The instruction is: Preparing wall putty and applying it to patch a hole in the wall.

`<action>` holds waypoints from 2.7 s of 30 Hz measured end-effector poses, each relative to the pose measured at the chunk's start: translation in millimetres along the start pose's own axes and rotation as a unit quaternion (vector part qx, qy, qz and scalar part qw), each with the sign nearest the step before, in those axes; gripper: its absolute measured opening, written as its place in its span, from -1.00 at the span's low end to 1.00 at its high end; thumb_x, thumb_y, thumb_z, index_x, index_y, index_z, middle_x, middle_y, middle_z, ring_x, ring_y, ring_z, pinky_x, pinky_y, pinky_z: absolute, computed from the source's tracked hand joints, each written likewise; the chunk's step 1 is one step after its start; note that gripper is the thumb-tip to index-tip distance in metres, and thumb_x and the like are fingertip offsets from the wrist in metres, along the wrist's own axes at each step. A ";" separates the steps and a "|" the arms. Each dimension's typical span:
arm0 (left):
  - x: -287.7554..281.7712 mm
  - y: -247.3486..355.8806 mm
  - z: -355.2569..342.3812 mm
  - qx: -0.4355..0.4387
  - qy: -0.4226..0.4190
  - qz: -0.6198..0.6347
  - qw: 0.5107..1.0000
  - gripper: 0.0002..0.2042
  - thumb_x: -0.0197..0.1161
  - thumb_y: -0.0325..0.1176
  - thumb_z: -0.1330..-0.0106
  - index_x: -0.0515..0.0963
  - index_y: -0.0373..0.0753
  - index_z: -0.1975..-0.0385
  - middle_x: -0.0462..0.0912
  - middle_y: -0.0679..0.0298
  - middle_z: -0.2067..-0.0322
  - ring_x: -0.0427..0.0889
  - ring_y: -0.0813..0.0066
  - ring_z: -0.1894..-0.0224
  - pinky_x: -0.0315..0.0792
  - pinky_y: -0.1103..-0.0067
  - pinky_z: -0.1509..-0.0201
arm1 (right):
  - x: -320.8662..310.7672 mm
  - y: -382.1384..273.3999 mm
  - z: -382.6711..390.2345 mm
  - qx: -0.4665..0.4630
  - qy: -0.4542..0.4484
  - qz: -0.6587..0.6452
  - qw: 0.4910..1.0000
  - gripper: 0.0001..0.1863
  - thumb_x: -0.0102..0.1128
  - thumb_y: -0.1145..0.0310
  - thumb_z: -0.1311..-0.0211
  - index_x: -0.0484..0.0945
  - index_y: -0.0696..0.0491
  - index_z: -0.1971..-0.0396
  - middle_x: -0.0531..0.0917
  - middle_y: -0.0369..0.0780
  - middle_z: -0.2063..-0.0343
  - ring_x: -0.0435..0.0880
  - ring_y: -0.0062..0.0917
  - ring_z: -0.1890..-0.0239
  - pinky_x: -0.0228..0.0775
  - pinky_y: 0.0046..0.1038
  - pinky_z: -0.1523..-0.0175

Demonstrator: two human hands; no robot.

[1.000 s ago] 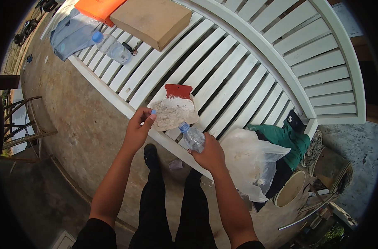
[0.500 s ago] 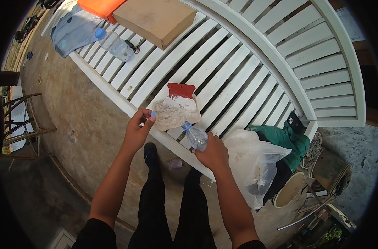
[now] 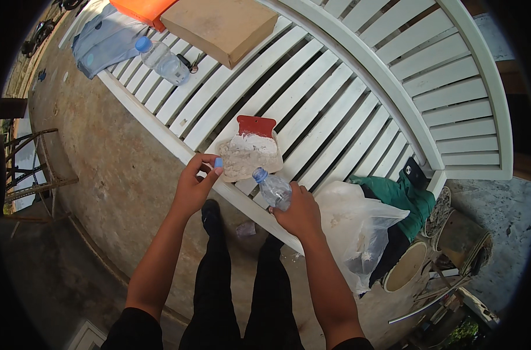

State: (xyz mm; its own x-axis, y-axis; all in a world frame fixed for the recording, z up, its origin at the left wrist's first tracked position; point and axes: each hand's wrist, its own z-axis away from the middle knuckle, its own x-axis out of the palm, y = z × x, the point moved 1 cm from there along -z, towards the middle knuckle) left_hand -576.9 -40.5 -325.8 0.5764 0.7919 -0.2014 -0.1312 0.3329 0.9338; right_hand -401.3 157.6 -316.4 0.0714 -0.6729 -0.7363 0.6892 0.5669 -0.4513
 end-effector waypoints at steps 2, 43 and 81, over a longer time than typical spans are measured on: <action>5.3 5.9 4.6 0.013 -0.042 0.036 0.998 -0.72 0.38 -0.38 -0.30 0.56 -0.24 0.02 0.59 0.29 0.11 0.53 0.60 0.24 0.46 0.62 0.26 | -1.9 0.0 2.1 -0.024 0.011 -0.029 0.999 -0.34 0.58 0.20 0.12 0.47 0.12 0.01 0.62 -0.02 0.13 0.61 -0.04 0.02 0.46 -0.14 -0.06; 48.5 47.0 5.8 0.082 0.123 0.161 0.976 -0.67 0.46 -0.47 -0.19 0.56 -0.25 0.05 0.55 0.20 0.10 0.59 0.38 0.09 0.47 0.53 0.05 | -37.7 20.4 -16.0 -0.139 0.171 -0.100 0.970 -0.35 0.61 0.49 0.18 0.46 0.13 0.01 0.61 -0.15 0.13 0.66 -0.32 0.07 0.49 -0.37 -0.07; 145.0 111.1 -32.3 0.355 -0.150 -0.001 0.923 -0.74 0.24 -0.60 -0.24 0.59 -0.23 0.08 0.54 0.14 -0.12 0.58 0.11 -0.10 0.48 0.34 -0.14 | -41.7 35.4 -64.6 -0.187 0.210 -0.321 0.905 -0.41 0.42 0.50 0.03 0.46 0.11 -0.09 0.63 -0.22 0.12 0.67 -0.44 0.09 0.52 -0.40 0.03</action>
State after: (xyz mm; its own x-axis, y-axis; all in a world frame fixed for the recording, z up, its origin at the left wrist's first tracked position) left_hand -533.9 127.8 -260.8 0.7871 0.5790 -0.2127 0.3711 -0.1690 0.9131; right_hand -426.4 236.4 -334.3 -0.5904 -0.7254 -0.3538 0.1945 0.2975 -0.9347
